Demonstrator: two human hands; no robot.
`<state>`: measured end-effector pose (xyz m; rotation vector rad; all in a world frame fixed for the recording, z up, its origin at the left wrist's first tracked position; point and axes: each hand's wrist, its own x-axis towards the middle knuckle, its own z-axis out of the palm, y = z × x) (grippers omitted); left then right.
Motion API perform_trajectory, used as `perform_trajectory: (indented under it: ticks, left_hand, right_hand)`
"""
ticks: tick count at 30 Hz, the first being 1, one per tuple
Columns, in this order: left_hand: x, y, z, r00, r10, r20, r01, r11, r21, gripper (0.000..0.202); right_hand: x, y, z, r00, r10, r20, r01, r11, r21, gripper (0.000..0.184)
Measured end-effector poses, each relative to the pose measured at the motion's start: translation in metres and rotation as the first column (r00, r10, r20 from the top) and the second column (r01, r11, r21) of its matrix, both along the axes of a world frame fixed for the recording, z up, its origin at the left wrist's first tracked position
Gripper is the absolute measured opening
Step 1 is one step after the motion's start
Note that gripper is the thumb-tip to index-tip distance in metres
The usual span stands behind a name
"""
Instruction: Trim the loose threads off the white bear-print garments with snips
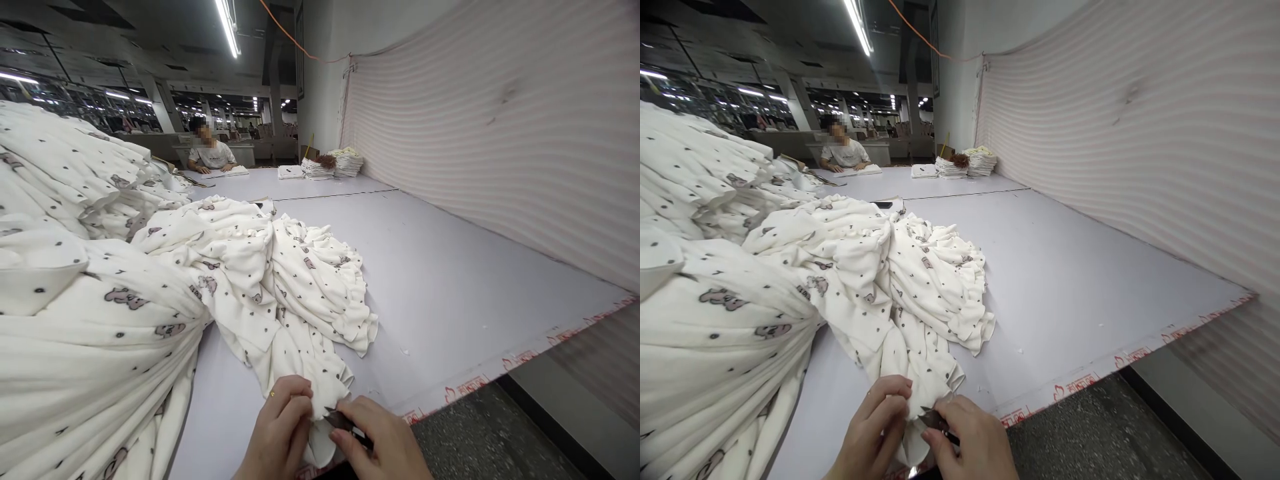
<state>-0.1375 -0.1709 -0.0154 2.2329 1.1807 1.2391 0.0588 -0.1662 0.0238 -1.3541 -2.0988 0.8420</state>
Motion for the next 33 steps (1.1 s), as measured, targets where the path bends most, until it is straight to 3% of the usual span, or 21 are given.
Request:
perform_trajectory:
  ticks: [4, 7, 9, 13, 16, 19, 22, 24, 27, 33]
  left_hand:
    - [0.002, 0.000, 0.003, 0.996, 0.033, 0.084, -0.032, 0.999, -0.021, 0.021]
    - [0.004, -0.001, 0.003, 0.985, 0.057, 0.165, -0.044, 0.996, -0.080, 0.019]
    - [0.004, 0.000, 0.003, 0.970, 0.083, 0.229, -0.039, 0.981, -0.190, 0.015]
    - [0.002, 0.001, 0.006, 0.935, 0.152, 0.321, 0.013, 0.888, -0.459, 0.007]
    - [0.000, 0.002, 0.009, 0.901, 0.215, 0.376, 0.073, 0.781, -0.621, 0.019]
    - [-0.001, 0.003, 0.012, 0.879, 0.236, 0.414, 0.141, 0.701, -0.699, 0.028]
    - [-0.001, 0.006, 0.012, 0.889, 0.252, 0.383, 0.136, 0.653, -0.745, 0.034]
    - [-0.002, 0.007, 0.013, 0.882, 0.321, 0.345, 0.052, 0.661, -0.749, 0.035]
    - [-0.003, 0.007, 0.013, 0.863, 0.395, 0.315, -0.091, 0.735, -0.672, 0.033]
    - [-0.001, 0.002, 0.014, 0.888, 0.328, 0.322, -0.130, 0.851, -0.510, 0.024]
  right_hand:
    - [0.001, 0.000, -0.009, 0.999, -0.017, -0.029, 0.017, 1.000, -0.001, 0.012]
    - [-0.002, 0.000, -0.024, 0.971, -0.148, -0.188, 0.152, 0.988, 0.005, 0.016]
    - [-0.009, 0.000, -0.033, 0.931, -0.217, -0.295, 0.224, 0.975, -0.010, 0.022]
    - [-0.025, 0.004, -0.036, 0.918, -0.202, -0.342, 0.234, 0.971, 0.055, 0.017]
    - [-0.033, 0.008, -0.033, 0.915, -0.175, -0.364, 0.223, 0.970, 0.095, 0.022]
    - [-0.039, 0.012, -0.032, 0.901, -0.159, -0.403, 0.208, 0.975, 0.080, 0.023]
    - [-0.042, 0.012, -0.034, 0.868, -0.238, -0.435, 0.275, 0.961, 0.025, 0.022]
    - [-0.042, 0.010, -0.034, 0.851, -0.273, -0.449, 0.322, 0.946, 0.035, 0.019]
    - [-0.040, 0.004, -0.037, 0.881, -0.227, -0.414, 0.289, 0.953, 0.092, 0.020]
    - [-0.046, 0.000, -0.048, 0.904, -0.245, -0.350, 0.302, 0.946, 0.116, 0.024]
